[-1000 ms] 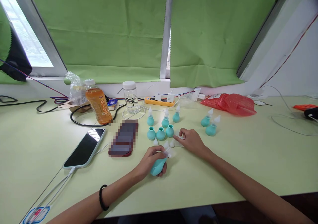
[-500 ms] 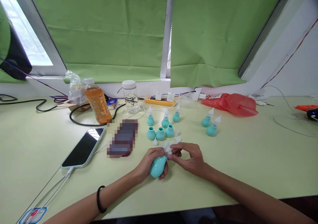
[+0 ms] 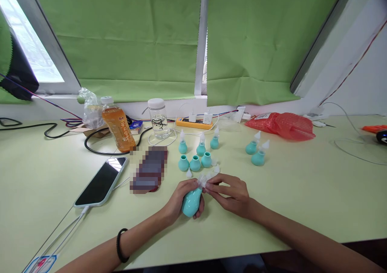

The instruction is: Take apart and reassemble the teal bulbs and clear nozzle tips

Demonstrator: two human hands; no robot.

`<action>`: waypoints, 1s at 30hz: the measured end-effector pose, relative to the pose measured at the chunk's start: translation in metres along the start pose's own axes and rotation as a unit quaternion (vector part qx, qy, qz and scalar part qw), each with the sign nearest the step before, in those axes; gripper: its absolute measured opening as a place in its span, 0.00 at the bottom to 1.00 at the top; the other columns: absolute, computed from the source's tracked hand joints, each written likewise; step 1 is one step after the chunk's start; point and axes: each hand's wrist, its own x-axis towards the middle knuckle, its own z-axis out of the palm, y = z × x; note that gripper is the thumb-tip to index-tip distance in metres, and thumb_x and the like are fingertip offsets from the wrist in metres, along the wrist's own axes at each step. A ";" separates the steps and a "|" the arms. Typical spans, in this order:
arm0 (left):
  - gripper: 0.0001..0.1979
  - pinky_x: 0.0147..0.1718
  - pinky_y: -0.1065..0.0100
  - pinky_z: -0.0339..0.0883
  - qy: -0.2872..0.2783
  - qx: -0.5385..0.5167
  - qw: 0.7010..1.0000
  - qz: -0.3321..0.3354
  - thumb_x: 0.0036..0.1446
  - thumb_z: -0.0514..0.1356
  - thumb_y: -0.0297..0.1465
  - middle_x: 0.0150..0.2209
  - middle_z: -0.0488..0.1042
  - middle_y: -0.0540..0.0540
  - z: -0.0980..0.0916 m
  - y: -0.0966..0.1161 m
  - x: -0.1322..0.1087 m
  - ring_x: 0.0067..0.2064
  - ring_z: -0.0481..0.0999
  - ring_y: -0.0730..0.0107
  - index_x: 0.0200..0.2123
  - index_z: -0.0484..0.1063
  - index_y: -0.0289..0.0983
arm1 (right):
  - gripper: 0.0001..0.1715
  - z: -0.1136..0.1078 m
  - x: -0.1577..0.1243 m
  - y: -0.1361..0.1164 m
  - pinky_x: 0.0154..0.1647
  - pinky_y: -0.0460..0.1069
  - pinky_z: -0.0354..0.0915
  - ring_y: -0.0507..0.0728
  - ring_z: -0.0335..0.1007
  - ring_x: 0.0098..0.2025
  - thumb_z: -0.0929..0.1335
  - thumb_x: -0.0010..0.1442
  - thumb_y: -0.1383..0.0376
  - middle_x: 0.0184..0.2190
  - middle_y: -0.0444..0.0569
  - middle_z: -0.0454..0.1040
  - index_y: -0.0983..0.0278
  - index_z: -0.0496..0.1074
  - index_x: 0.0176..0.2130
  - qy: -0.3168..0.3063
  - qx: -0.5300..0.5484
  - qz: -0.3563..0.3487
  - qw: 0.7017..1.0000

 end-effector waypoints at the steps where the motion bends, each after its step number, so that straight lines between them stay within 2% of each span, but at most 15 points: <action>1: 0.11 0.12 0.74 0.55 0.005 0.008 1.000 0.006 0.52 0.47 0.37 0.14 0.67 0.48 0.000 0.000 0.000 0.13 0.63 0.73 0.26 0.58 0.34 | 0.14 0.000 -0.001 0.001 0.27 0.43 0.65 0.50 0.68 0.29 0.67 0.47 0.74 0.26 0.46 0.71 0.61 0.70 0.35 -0.003 -0.014 -0.018 1.000; 4: 0.11 0.13 0.75 0.54 0.024 0.041 0.999 0.020 0.52 0.48 0.36 0.14 0.66 0.49 0.000 0.001 -0.001 0.14 0.63 0.75 0.25 0.58 0.34 | 0.14 0.001 -0.003 0.003 0.26 0.43 0.65 0.50 0.67 0.29 0.66 0.47 0.75 0.25 0.46 0.71 0.61 0.69 0.36 -0.007 -0.040 -0.043 0.998; 9: 0.11 0.13 0.76 0.53 0.043 0.081 0.995 0.027 0.53 0.48 0.37 0.14 0.65 0.51 0.001 0.001 -0.003 0.14 0.62 0.76 0.26 0.58 0.34 | 0.12 0.002 -0.002 0.002 0.25 0.43 0.64 0.50 0.67 0.27 0.66 0.48 0.74 0.24 0.45 0.71 0.63 0.68 0.35 -0.001 -0.048 -0.038 0.998; 16: 0.13 0.14 0.75 0.54 0.062 0.112 0.991 0.024 0.51 0.49 0.40 0.14 0.65 0.52 0.005 0.002 -0.004 0.15 0.62 0.76 0.26 0.56 0.36 | 0.11 -0.001 -0.003 0.002 0.26 0.47 0.63 0.52 0.66 0.27 0.66 0.48 0.74 0.24 0.47 0.71 0.65 0.68 0.34 -0.023 -0.145 -0.084 0.986; 21: 0.14 0.14 0.75 0.53 0.065 0.121 0.990 0.016 0.51 0.49 0.41 0.14 0.65 0.52 0.005 0.002 -0.004 0.15 0.62 0.75 0.27 0.57 0.36 | 0.09 0.000 -0.003 0.000 0.26 0.46 0.63 0.52 0.66 0.27 0.65 0.49 0.73 0.24 0.47 0.71 0.64 0.68 0.34 -0.029 -0.124 -0.069 0.989; 30: 0.14 0.15 0.75 0.53 0.073 0.159 0.984 0.032 0.53 0.47 0.41 0.15 0.65 0.53 0.002 -0.001 -0.004 0.15 0.62 0.76 0.26 0.57 0.36 | 0.09 0.006 -0.006 -0.001 0.27 0.46 0.63 0.51 0.66 0.27 0.64 0.51 0.74 0.24 0.46 0.72 0.64 0.67 0.34 -0.031 -0.060 -0.001 0.998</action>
